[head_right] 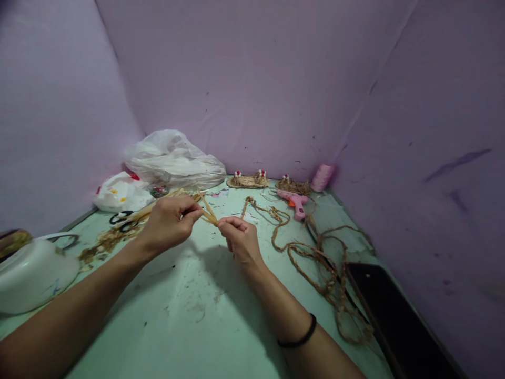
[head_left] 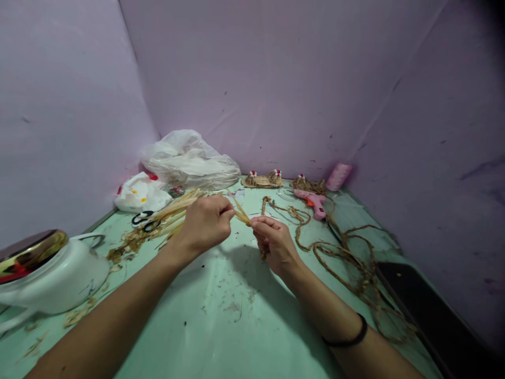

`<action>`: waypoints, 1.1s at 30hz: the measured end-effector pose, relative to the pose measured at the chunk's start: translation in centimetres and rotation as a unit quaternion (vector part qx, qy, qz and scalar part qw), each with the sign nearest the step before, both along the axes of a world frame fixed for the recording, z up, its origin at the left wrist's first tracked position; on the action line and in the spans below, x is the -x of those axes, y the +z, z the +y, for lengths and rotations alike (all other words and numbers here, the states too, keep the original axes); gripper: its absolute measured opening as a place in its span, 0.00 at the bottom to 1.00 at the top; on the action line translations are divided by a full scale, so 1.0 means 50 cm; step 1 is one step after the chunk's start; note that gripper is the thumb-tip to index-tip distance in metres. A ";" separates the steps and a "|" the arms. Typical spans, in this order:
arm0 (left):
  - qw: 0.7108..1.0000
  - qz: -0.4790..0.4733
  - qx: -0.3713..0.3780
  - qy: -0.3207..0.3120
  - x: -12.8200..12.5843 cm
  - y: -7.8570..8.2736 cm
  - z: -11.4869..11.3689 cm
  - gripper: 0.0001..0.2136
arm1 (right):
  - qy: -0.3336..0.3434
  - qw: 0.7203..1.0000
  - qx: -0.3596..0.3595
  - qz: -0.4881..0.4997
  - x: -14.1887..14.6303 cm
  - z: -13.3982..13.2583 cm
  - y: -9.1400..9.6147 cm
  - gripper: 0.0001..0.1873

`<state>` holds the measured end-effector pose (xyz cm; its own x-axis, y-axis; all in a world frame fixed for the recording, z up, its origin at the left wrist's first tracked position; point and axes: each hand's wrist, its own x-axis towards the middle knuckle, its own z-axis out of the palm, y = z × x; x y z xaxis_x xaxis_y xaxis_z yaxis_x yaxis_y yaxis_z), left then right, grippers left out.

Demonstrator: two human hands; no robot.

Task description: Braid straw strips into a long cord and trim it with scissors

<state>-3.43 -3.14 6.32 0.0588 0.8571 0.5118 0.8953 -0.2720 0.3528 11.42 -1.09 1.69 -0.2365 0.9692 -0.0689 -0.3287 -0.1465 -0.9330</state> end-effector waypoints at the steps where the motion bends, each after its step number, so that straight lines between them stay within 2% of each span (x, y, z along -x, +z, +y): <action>1: 1.000 -0.002 -0.001 0.000 -0.001 0.000 0.000 0.07 | 0.006 1.000 -0.002 -0.010 0.000 0.000 -0.001 0.09; 6: 1.000 -0.009 -0.012 0.012 -0.005 0.005 -0.002 0.08 | 0.055 0.998 -0.024 -0.030 -0.003 0.001 0.000 0.14; 10: 1.000 -0.011 0.009 0.015 -0.006 0.008 -0.004 0.07 | 0.087 0.995 -0.019 -0.036 -0.007 0.000 0.005 0.16; 18: 0.998 -0.021 0.039 0.045 -0.012 0.008 -0.007 0.07 | 0.061 0.993 -0.021 -0.100 -0.005 0.002 -0.002 0.17; 21: 0.996 -0.018 0.060 0.067 -0.005 0.011 -0.002 0.08 | 0.082 0.994 -0.021 -0.075 -0.005 0.004 0.001 0.16; 23: 0.993 -0.027 0.104 0.050 0.005 0.017 0.003 0.08 | 0.108 0.993 -0.001 -0.037 -0.007 0.005 0.004 0.15; 25: 0.987 -0.062 0.151 -0.005 0.018 0.025 0.008 0.09 | 0.131 0.991 0.027 -0.012 -0.008 0.005 0.009 0.13; 27: 0.978 -0.131 0.156 -0.046 0.032 0.032 0.012 0.10 | 0.137 0.989 0.049 0.001 -0.009 0.005 0.013 0.13; 28: 0.974 -0.176 0.138 -0.041 0.038 0.035 0.014 0.12 | 0.134 0.989 0.058 0.010 -0.010 0.006 0.014 0.13; 31: 0.950 -0.305 0.065 0.028 0.048 0.035 0.020 0.13 | 0.117 0.989 0.075 0.051 -0.010 0.009 0.018 0.14; 33: 0.930 -0.357 0.065 0.053 0.044 0.028 0.024 0.13 | 0.112 0.988 0.083 0.071 -0.009 0.011 0.019 0.15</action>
<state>-5.65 -1.95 7.72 -0.3450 0.8961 0.2792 0.4394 -0.1087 0.8917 11.85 -0.55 2.64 -0.4620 0.8699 -0.1725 -0.3966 -0.3767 -0.8372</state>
